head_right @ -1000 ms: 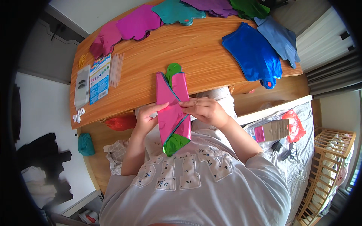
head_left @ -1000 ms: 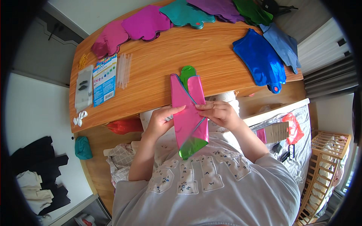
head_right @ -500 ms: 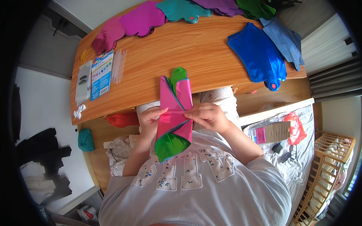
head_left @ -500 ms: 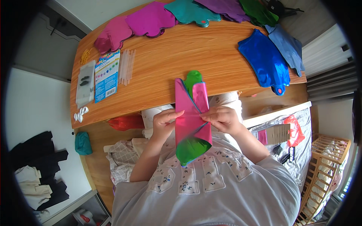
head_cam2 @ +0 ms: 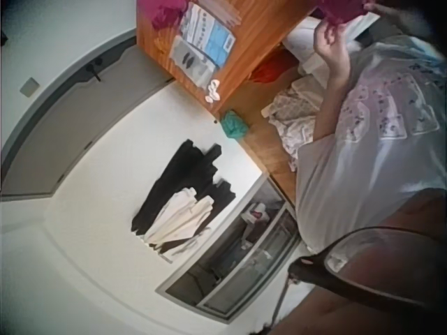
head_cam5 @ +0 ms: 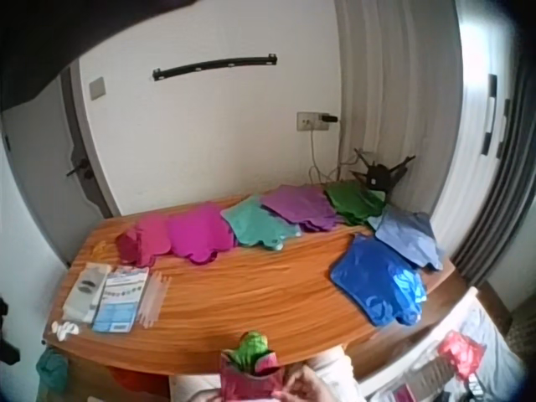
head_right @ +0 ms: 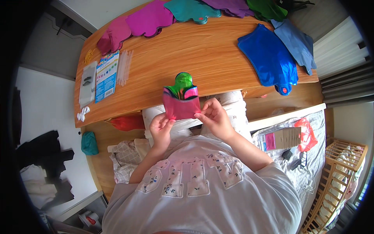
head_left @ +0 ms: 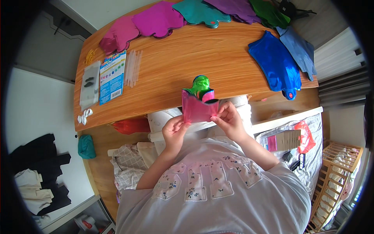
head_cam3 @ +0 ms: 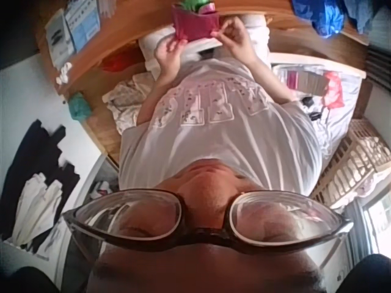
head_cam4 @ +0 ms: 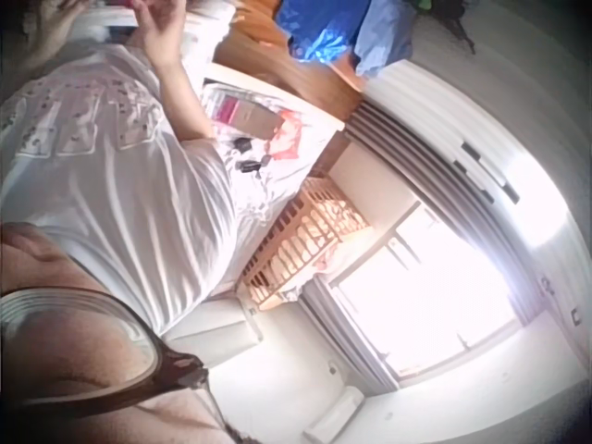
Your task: The person stacks foil balloons on a table, folds them together, attaches them to a cardboard insert, and places them into a plastic sleeve. Next, the person puts the package onto the bed and pulls a white string from around their legs.
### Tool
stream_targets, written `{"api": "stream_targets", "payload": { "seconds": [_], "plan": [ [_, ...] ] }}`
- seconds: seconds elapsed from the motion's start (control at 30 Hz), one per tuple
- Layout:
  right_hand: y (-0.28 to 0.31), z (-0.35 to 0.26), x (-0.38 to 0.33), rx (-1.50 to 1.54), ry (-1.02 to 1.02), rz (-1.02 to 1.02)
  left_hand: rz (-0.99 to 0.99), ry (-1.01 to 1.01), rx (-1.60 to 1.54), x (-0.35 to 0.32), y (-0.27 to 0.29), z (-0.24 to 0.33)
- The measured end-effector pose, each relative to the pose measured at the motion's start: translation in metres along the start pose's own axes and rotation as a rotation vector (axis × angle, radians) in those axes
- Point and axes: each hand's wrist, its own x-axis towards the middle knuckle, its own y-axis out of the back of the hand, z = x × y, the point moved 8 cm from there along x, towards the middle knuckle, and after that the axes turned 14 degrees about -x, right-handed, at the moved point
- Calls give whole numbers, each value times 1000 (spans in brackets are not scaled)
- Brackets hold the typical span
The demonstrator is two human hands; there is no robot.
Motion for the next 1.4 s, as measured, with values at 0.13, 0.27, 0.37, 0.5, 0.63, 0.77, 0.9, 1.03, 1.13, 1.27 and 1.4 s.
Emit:
{"api": "stream_targets", "payload": {
  "seconds": [0.13, 0.27, 0.37, 0.5, 0.63, 0.77, 0.9, 1.03, 1.13, 1.27, 1.4],
  "plan": [
    [1, 3, 2, -40, -114, 73, 198, 170, -101, -2, 5, -12],
    [4, 5, 2, -61, -115, 75, 108, 270, -46, 0, 14, -23],
    [0, 5, -1, -111, -133, -9, -19, 330, -90, 4, 4, -26],
    [-9, 4, -2, -168, -183, -87, -26, 486, -454, 4, -16, -37],
    [-12, -9, -9, -243, -102, 42, 87, 426, -505, 9, -17, -38],
    [-15, -63, -19, -740, 351, 214, 102, 383, -507, 15, -27, -23],
    [-9, -38, -11, -390, 173, 128, 79, 379, -521, 19, -36, -15],
    [-6, -12, -14, -129, -42, 73, 73, 381, -532, 20, -43, -9],
    [-5, -23, -10, -71, -16, 138, 75, 378, -572, 18, -44, -7],
    [-5, -23, -9, -70, 14, 143, 69, 375, -582, 20, -45, -5],
    [-7, -29, -17, -35, 163, 164, 39, 364, -601, 25, -57, 5]
  ]
}}
